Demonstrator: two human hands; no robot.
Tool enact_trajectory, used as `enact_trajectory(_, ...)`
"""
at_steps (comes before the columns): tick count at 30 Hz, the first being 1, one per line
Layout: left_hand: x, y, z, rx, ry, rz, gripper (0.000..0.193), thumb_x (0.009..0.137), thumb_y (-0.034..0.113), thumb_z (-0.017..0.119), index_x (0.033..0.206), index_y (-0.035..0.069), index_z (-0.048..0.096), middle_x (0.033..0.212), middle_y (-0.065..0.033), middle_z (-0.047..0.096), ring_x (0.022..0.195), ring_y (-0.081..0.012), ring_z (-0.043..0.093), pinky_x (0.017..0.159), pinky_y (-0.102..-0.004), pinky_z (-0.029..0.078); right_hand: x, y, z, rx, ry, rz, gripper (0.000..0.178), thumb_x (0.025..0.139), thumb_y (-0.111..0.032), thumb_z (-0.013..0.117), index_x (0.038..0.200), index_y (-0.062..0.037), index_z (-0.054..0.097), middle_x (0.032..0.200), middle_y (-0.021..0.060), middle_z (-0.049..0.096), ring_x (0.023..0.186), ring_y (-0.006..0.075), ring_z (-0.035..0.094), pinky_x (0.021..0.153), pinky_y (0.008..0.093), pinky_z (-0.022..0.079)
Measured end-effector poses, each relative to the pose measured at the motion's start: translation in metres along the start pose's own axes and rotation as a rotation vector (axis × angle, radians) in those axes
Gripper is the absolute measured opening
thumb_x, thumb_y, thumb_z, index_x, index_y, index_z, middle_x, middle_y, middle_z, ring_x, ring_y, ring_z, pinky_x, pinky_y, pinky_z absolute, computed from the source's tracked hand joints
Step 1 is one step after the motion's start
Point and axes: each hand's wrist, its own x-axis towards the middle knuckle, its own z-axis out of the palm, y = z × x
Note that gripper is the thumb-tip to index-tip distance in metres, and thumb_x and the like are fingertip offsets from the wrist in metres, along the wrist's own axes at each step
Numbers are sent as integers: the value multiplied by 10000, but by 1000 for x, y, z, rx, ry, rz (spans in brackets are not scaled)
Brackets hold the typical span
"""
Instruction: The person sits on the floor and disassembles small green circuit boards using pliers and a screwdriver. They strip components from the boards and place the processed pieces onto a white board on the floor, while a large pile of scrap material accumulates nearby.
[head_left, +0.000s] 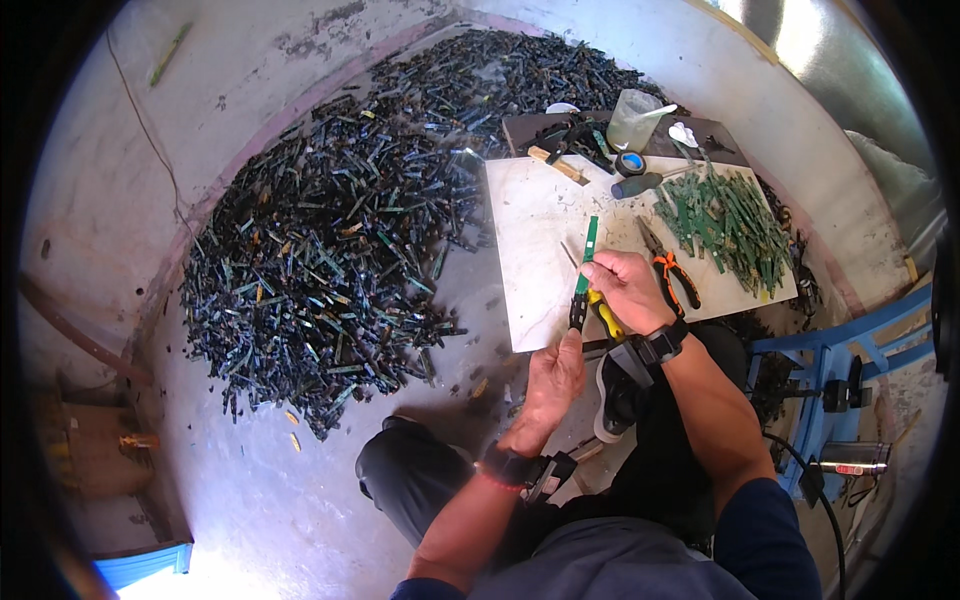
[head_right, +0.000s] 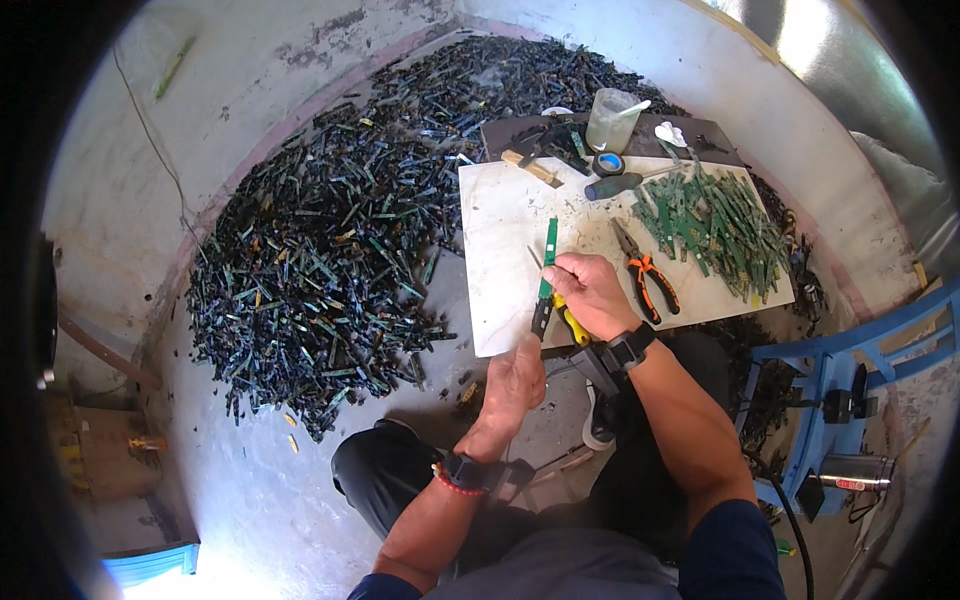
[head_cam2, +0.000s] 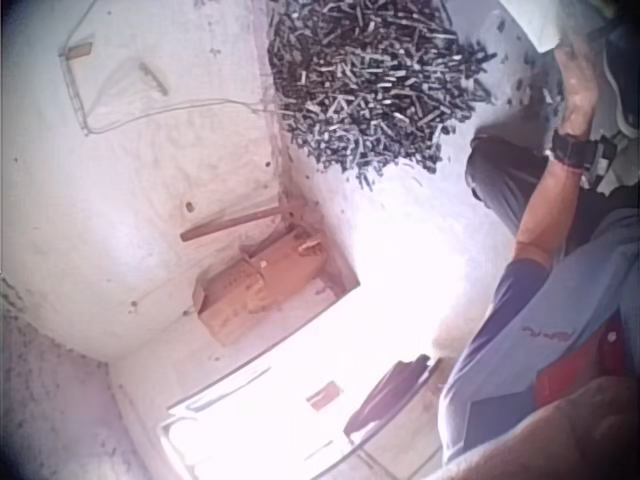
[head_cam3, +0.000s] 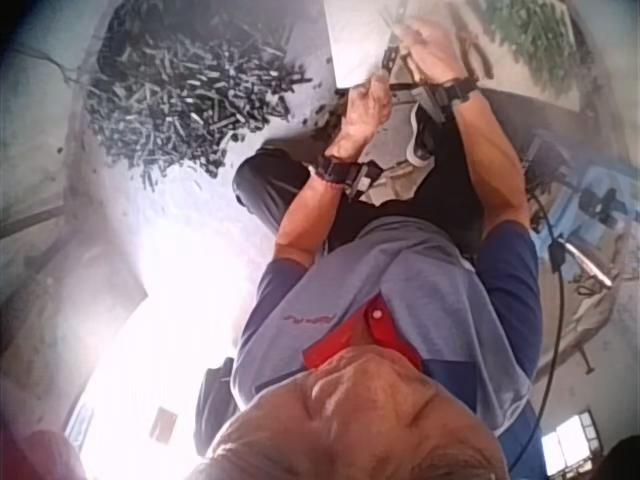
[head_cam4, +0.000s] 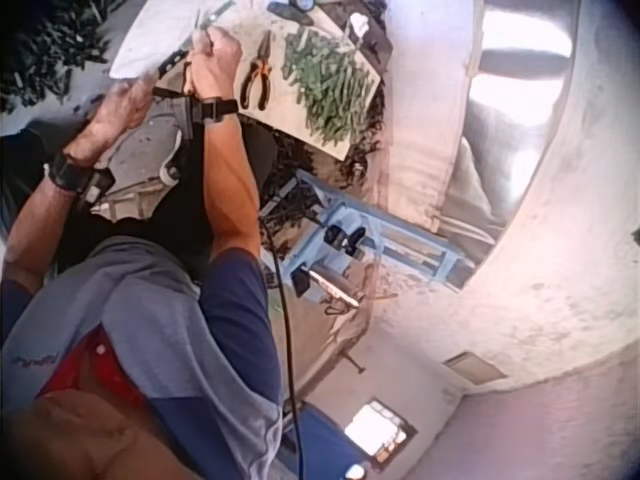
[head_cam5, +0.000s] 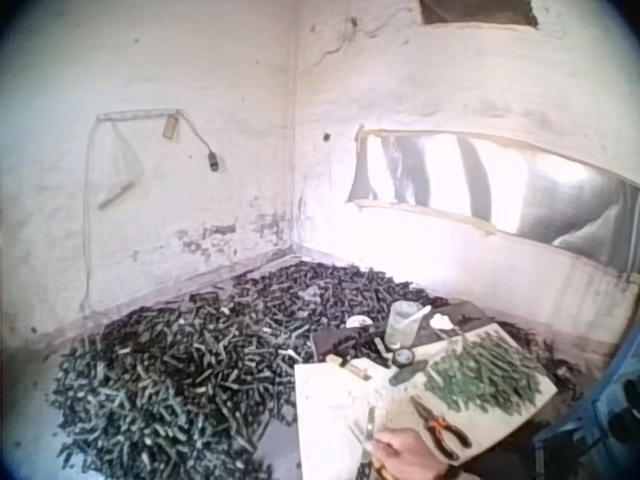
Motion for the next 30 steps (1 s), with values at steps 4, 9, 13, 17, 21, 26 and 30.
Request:
enact_trajectory(4,0,-5,-2,-35,36,-24,428,971,342,489,595,158,405,491,71,360,405,-53,332,377,-237,244,-10,-13,-3,-133,-4,-104,206,842,-127,644,741,23,545,582,100,434,524,186,413,514,329,357)
enact_trajectory(9,0,-3,-5,-61,25,-54,445,971,365,483,592,163,369,487,75,325,398,-51,297,369,-241,228,-28,-14,-7,-329,16,-511,128,730,-19,661,855,-9,636,823,98,633,760,262,606,676,339,477)
enact_trajectory(13,0,-10,-6,-36,16,-46,450,971,373,482,590,162,368,490,73,326,398,-52,293,372,-240,217,-48,-17,-6,-581,-16,-685,260,688,16,611,943,-33,634,1058,85,636,881,252,599,792,361,453)
enact_trajectory(17,2,-14,-5,17,23,-7,447,971,373,479,595,155,379,499,70,344,405,-52,306,380,-243,232,-38,-12,-5,-420,88,-451,85,764,-72,642,833,-23,635,827,75,644,687,180,576,624,306,439)
enact_trajectory(21,12,-23,-4,179,121,251,394,968,357,490,640,148,428,526,72,366,437,-49,329,396,-242,247,-17,2,0,109,117,41,192,818,-156,681,752,14,620,588,55,546,516,84,470,479,240,373)
enact_trajectory(26,5,-6,-5,88,62,18,265,948,346,532,781,152,465,545,80,357,432,-48,320,391,-233,241,-5,4,-4,106,138,60,184,804,-128,689,788,40,615,653,65,543,586,123,515,535,251,402)
enact_trajectory(30,0,-2,0,66,68,-30,421,968,365,494,608,155,429,531,75,372,451,-50,336,403,-238,244,-12,-15,-2,30,109,-63,140,840,-80,657,811,47,607,713,39,502,663,113,471,590,262,390)
